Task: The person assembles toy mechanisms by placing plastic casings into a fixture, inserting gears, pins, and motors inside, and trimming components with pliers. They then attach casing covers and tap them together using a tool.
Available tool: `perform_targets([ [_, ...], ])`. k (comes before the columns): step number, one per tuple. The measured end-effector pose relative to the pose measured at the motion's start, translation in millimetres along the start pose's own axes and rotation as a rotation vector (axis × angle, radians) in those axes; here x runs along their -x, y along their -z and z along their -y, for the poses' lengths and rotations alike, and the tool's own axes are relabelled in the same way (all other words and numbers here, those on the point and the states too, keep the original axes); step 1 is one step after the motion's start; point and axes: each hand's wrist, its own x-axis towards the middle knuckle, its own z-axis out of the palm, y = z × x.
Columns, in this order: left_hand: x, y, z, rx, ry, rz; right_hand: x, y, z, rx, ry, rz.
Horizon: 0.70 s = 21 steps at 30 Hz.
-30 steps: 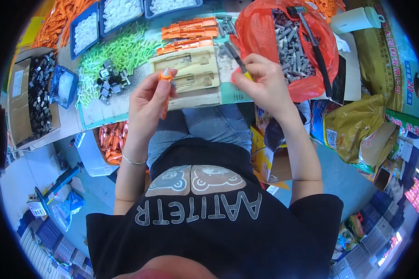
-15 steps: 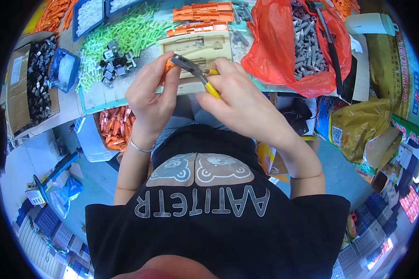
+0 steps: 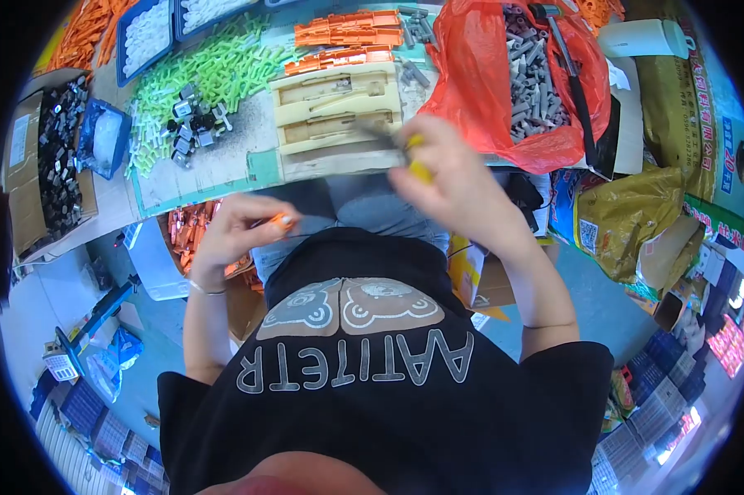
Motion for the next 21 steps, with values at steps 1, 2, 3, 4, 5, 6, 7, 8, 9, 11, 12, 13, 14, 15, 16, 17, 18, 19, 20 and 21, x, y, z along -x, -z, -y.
perform_targets([
  [1, 13, 9, 13, 0.056, 0.131, -0.021, 2, 3, -4, -0.002, -0.242, -0.102],
  [2, 26, 19, 26, -0.059, 0.281, -0.047, 3, 3, -9, 0.001, -0.244, -0.108],
  [3, 40, 29, 40, -0.176, 0.43, -0.073, 3, 1, -15, 0.174, -0.336, -0.178],
  [4, 54, 39, 64, -0.206, 0.539, -0.129, 2, -1, -23, 0.348, -0.423, -0.247],
  [5, 69, 47, 95, -0.233, 0.648, -0.188, 4, -9, -35, 0.487, -0.375, -0.267],
  [6, 92, 55, 139, -0.441, 0.727, -0.2, 1, -8, -31, 0.487, -0.369, -0.268],
  [7, 114, 62, 183, -0.654, 0.801, -0.223, -8, -6, -22, 0.668, -0.367, -0.2],
  [8, 130, 60, 217, -0.817, 0.838, -0.252, -14, -5, -15, 0.85, -0.37, -0.125],
  [9, 137, 48, 230, -0.967, 0.901, -0.239, -22, -3, -13, 0.863, -0.314, -0.161],
  [11, 162, 34, 281, -1.046, 0.992, -0.245, -41, -1, -18, 0.781, -0.202, -0.205],
  [12, 168, 28, 294, -1.046, 0.993, -0.25, -53, -1, -24, 0.698, -0.095, -0.25],
  [13, 173, 23, 302, -1.009, 1.025, -0.172, -67, -2, -32, 0.657, -0.023, -0.308],
  [14, 177, 18, 310, -0.969, 1.054, -0.096, -81, -4, -42, 0.658, -0.017, -0.309],
  [15, 179, 14, 316, -0.966, 1.053, -0.102, -93, -6, -52, 0.532, 0.056, -0.297],
  [16, 181, 10, 319, -0.905, 1.036, -0.155, -104, -8, -58, 0.405, 0.128, -0.282],
  [17, 182, 7, 322, -0.843, 1.018, -0.209, -113, -9, -58, 0.404, 0.137, -0.28],
  [18, 175, 8, 312, -0.839, 1.021, -0.216, -123, -9, -55, 0.445, 0.133, -0.254],
  [19, 161, 13, 286, -0.794, 1.052, -0.226, -131, -10, -54, 0.485, 0.126, -0.229],
  [20, 146, 16, 258, -0.749, 1.082, -0.235, -139, -11, -55, 0.481, 0.13, -0.228],
  [21, 135, 17, 230, -0.829, 1.061, -0.304, -147, -11, -57, 0.608, 0.081, -0.222],
])
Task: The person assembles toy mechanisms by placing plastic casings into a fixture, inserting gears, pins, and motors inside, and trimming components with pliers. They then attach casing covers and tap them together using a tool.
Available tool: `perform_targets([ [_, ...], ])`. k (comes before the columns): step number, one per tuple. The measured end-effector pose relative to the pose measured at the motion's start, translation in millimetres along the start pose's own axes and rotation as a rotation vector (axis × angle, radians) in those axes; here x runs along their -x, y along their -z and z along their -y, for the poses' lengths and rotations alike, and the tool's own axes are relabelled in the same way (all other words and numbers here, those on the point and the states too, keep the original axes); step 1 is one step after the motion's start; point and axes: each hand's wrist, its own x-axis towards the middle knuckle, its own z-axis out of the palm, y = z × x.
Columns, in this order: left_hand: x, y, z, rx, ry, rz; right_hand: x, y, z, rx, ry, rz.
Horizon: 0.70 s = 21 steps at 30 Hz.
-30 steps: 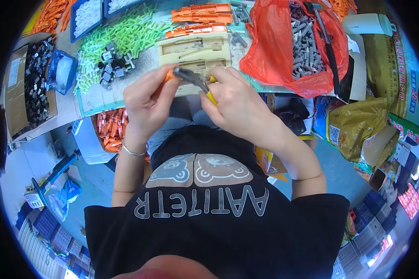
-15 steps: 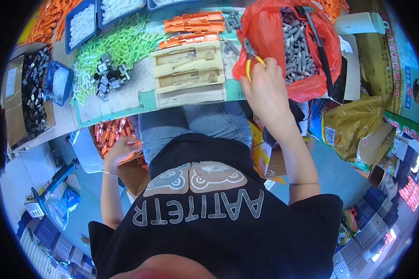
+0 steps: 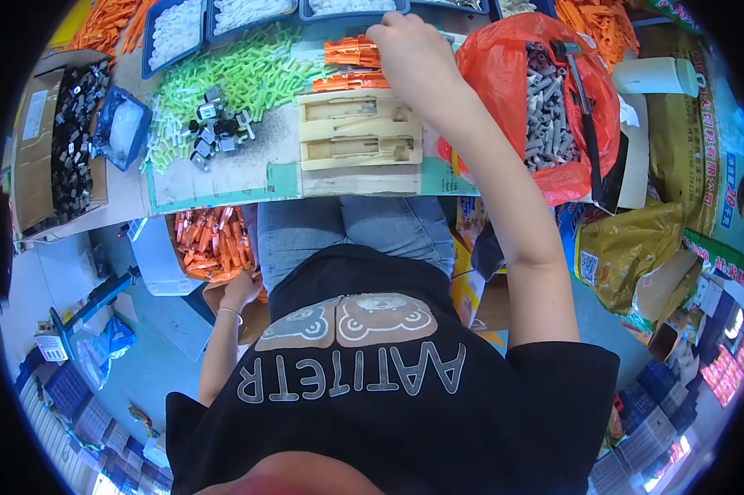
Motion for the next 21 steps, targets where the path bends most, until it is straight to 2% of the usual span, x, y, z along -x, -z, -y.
perform_targets([
  [1, 9, 22, -15, -0.032, -0.011, -0.031, -6, -2, -1, 0.131, -0.03, 0.022],
  [2, 15, 43, -27, -0.064, -0.023, -0.063, -10, -3, -2, 0.128, -0.027, 0.022],
  [4, 17, 73, -36, -0.053, -0.125, -0.158, -17, -4, -1, 0.26, -0.024, 0.187],
  [6, 55, 133, -73, 0.223, -0.315, -0.04, -20, -6, -2, 0.203, -0.018, 0.164],
  [8, 82, 170, -102, 0.585, -0.622, 0.039, -19, -7, -5, 0.15, -0.015, 0.141],
  [10, 93, 189, -136, 0.909, -0.796, -0.014, -16, -8, -7, 0.092, 0.001, 0.086],
  [11, 96, 199, -154, 0.904, -0.796, -0.128, -15, 0, 2, 0.093, 0.003, 0.086],
  [13, 88, 205, -187, 0.927, -0.827, -0.359, -7, 25, 27, -0.361, -0.063, -0.167],
  [14, 81, 206, -203, 0.954, -0.858, -0.478, -2, 27, 27, -0.36, -0.063, -0.164],
  [15, 76, 207, -219, 0.958, -0.857, -0.475, 4, 26, 24, -0.477, -0.002, -0.172],
  [17, 71, 208, -245, 1.414, -1.057, -0.354, 19, 25, 29, -0.593, 0.055, -0.178],
  [18, 74, 209, -250, 1.415, -1.057, -0.347, 30, 24, 36, -1.011, -0.038, -0.137],
  [19, 78, 210, -254, 1.582, -1.094, 0.046, 39, 23, 40, -1.427, -0.139, -0.091],
  [20, 80, 211, -256, 1.713, -1.103, 0.456, 46, 21, 40, -1.423, -0.112, -0.05],
  [21, 78, 207, -255, 1.713, -1.101, 0.46, 52, 20, 39, -1.422, -0.116, -0.051],
])
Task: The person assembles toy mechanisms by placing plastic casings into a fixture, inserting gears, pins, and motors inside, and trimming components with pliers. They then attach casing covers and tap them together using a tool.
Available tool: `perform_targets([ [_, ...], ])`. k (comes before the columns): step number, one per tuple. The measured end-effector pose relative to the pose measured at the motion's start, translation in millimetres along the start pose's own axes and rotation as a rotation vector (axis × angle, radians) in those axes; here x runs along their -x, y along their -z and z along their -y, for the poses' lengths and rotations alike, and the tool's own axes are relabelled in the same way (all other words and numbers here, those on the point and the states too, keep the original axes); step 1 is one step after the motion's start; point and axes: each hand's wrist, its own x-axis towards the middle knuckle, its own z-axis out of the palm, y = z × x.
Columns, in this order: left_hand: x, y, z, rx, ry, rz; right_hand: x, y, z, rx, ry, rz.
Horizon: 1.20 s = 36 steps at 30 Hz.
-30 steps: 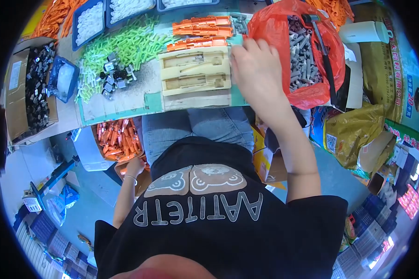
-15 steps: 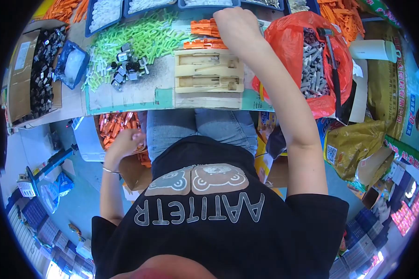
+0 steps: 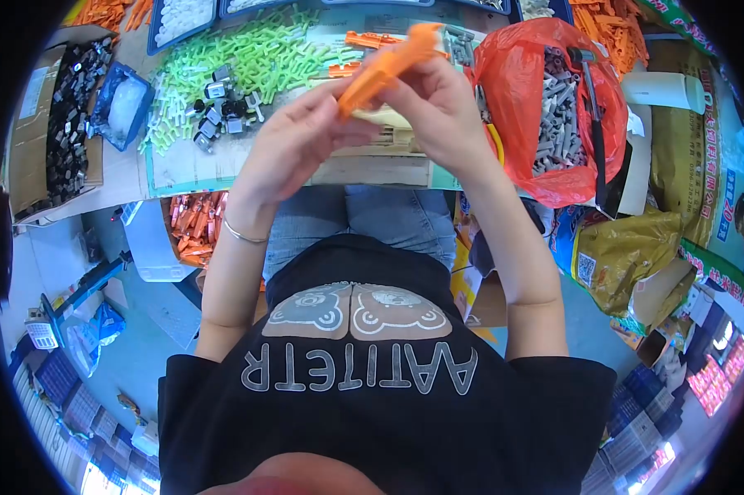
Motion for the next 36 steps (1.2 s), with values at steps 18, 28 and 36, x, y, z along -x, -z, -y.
perform_targets([
  [18, 43, 34, 34, -1.887, -0.688, -0.117, 46, -6, 10, 1.276, 0.029, 0.143],
  [28, 55, 54, -14, -1.895, -0.812, -0.57, 16, -16, 29, 1.292, -0.183, 0.316],
  [36, 44, 67, -18, -1.963, -0.545, -0.689, -47, 7, -10, 1.24, 0.079, 0.082],
])
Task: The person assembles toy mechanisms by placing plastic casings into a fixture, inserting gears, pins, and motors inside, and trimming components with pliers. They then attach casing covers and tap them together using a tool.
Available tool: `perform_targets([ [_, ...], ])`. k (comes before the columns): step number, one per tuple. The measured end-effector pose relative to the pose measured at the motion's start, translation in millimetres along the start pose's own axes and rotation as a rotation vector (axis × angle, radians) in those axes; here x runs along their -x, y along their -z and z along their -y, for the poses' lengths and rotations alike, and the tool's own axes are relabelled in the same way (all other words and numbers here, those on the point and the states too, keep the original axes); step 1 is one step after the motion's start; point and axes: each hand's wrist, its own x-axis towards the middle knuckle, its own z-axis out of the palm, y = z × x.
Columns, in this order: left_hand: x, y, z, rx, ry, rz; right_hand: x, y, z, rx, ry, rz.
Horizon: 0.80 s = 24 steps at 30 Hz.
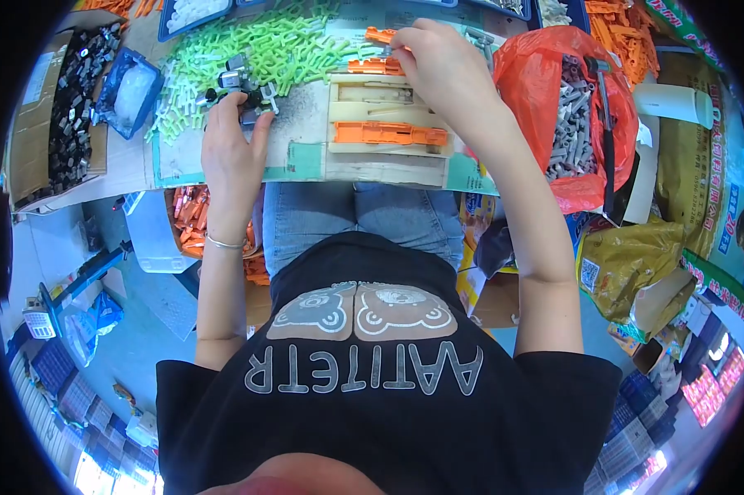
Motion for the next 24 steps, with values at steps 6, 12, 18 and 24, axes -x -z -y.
perform_targets([
  [6, -2, 3, 3, 0.134, 0.06, 0.046, -15, -10, 0, 0.125, -0.086, 0.221],
  [12, 8, 1, -5, 0.229, 0.192, 0.15, -19, -6, 15, 0.35, -0.164, 0.303],
  [18, 23, -5, -23, 0.814, 0.345, 0.064, 8, 2, 16, 0.079, 0.088, -0.134],
  [24, 19, -1, -56, 1.621, 0.494, 0.496, 47, 9, 59, -0.74, 0.096, 0.073],
])
